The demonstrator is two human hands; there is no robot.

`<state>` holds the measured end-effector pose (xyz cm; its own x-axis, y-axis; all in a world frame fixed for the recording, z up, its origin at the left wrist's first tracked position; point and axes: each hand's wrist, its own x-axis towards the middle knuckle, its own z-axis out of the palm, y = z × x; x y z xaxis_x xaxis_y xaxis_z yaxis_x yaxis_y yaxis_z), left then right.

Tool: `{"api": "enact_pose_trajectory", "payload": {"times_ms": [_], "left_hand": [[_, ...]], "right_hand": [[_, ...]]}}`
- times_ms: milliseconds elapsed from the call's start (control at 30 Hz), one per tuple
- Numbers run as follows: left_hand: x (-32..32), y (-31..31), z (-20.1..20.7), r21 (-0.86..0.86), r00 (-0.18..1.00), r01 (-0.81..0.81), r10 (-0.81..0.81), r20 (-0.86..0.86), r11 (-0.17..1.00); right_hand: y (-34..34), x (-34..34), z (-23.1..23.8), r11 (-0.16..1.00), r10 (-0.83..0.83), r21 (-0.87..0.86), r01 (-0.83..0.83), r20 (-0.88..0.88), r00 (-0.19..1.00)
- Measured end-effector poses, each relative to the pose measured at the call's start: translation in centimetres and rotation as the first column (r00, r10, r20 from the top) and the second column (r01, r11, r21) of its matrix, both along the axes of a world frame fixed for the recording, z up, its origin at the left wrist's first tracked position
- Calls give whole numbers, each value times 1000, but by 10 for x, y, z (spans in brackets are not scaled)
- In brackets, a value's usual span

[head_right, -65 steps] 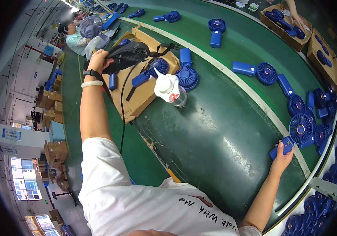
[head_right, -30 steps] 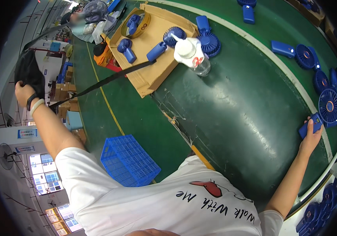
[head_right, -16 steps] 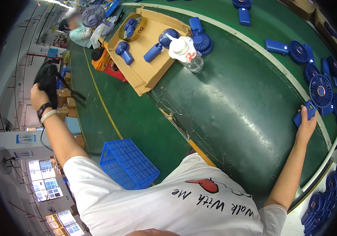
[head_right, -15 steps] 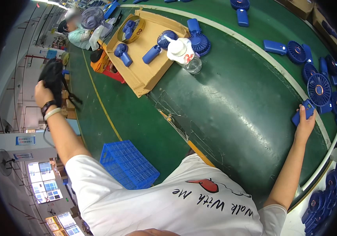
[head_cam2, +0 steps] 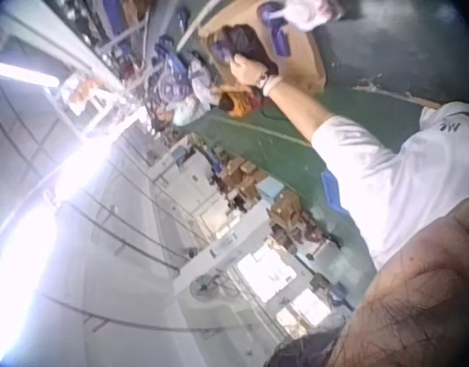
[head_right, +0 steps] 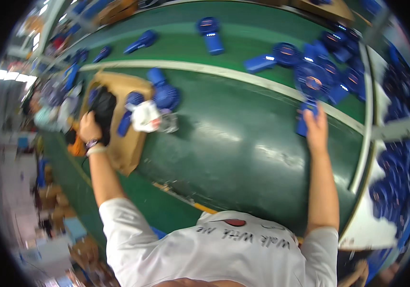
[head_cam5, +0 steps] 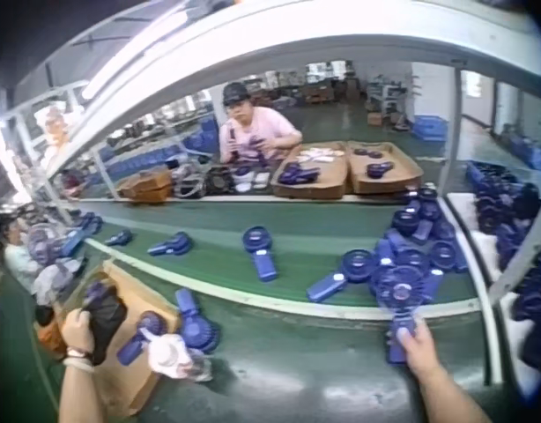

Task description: The person assembles blue handheld fans on a green factory table. They pick up fan bodies and fan heads, snap them together, and occasionally wipe the units with a white cloth. The person handles the fans one at a time, inspecting them briefly before placing them on the table.

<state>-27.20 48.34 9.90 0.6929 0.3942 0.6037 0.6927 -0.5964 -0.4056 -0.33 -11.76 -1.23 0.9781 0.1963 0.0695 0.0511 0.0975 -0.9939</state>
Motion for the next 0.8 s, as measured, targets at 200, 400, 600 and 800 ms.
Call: {"api": "enact_pose_trajectory", "payload": {"times_ms": [200, 400, 600, 800], "left_hand": [[13, 3, -58, -214, 986, 167, -165, 27, 962], [56, 8, -52, -256, 983, 132, -94, 157, 958], [68, 54, -59, -605, 990, 73, 16, 140, 793], [50, 32, -47, -484, 997, 68, -48, 54, 872]], "right_hand": [[9, -23, 44, 957, 187, 266, -117, -254, 949], [15, -35, 67, 936, 231, 314, -157, -214, 949], [11, -36, 75, 940, 244, 288, -183, -193, 950], [3, -38, 74, 940, 237, 291, -178, -182, 954]]}}
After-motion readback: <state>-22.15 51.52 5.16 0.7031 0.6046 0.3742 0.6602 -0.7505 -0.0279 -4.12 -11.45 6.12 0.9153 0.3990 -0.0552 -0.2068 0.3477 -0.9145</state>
